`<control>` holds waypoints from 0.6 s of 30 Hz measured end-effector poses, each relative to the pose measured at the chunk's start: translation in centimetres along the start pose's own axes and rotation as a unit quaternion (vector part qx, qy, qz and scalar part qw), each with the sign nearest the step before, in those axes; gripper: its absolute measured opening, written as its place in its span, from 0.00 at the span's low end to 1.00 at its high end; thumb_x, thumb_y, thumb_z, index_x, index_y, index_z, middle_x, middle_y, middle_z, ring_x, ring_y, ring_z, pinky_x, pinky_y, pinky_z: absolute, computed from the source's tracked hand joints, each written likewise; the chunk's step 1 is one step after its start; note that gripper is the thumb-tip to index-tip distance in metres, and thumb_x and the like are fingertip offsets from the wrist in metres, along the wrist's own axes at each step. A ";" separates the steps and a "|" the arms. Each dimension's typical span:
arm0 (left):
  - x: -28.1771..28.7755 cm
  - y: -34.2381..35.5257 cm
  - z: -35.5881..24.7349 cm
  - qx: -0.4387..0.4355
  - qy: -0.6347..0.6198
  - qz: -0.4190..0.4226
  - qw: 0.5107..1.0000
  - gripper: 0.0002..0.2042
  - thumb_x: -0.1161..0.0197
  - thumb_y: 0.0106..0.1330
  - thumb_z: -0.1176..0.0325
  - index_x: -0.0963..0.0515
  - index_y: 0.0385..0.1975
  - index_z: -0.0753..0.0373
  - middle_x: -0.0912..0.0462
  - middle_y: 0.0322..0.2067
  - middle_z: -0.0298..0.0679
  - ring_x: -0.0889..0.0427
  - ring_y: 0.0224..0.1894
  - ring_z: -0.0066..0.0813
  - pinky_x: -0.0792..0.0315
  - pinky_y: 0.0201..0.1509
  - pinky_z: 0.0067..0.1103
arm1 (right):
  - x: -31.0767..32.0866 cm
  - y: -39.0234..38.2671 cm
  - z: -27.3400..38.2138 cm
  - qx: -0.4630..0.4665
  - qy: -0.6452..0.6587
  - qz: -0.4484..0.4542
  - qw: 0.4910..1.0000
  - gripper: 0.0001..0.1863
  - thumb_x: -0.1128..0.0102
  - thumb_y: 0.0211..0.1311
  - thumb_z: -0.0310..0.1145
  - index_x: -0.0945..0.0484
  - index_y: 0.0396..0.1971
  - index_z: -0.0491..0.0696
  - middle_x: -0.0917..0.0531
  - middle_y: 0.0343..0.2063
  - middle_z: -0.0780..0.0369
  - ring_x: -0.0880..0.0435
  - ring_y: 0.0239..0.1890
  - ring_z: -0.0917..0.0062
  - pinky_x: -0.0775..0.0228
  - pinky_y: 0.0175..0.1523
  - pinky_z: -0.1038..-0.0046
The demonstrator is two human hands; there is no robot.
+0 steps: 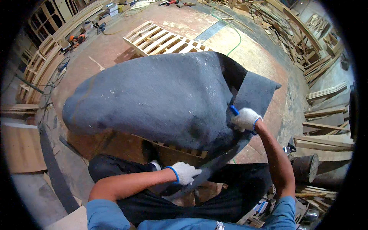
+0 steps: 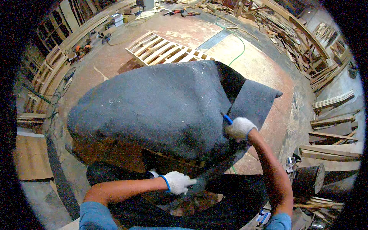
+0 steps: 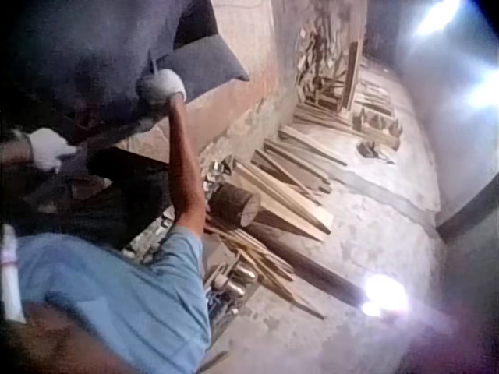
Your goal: The person staples a dark fabric cover onto a wooden frame using a pneumatic staple gun, then trims the excess fabric with a utility knife. They flip the piece to work on different sides and continue trimming and securing the fabric.
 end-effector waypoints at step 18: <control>14.9 -8.0 -2.3 -0.084 0.066 -0.269 0.957 0.09 0.41 0.64 0.65 0.21 0.36 0.64 0.17 0.27 0.44 0.17 0.30 0.38 0.28 0.35 0.32 | 9.4 30.2 18.9 0.146 -0.047 -0.255 0.955 0.26 0.43 0.62 0.51 0.15 0.33 0.38 0.14 0.30 0.46 0.12 0.34 0.56 0.23 0.41 0.61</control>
Point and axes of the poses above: each hand's wrist, its own y-axis towards the middle knuckle, its own x-axis out of the back of the hand, z = x × y, the point moved 3 cm from there along y, towards the middle knuckle
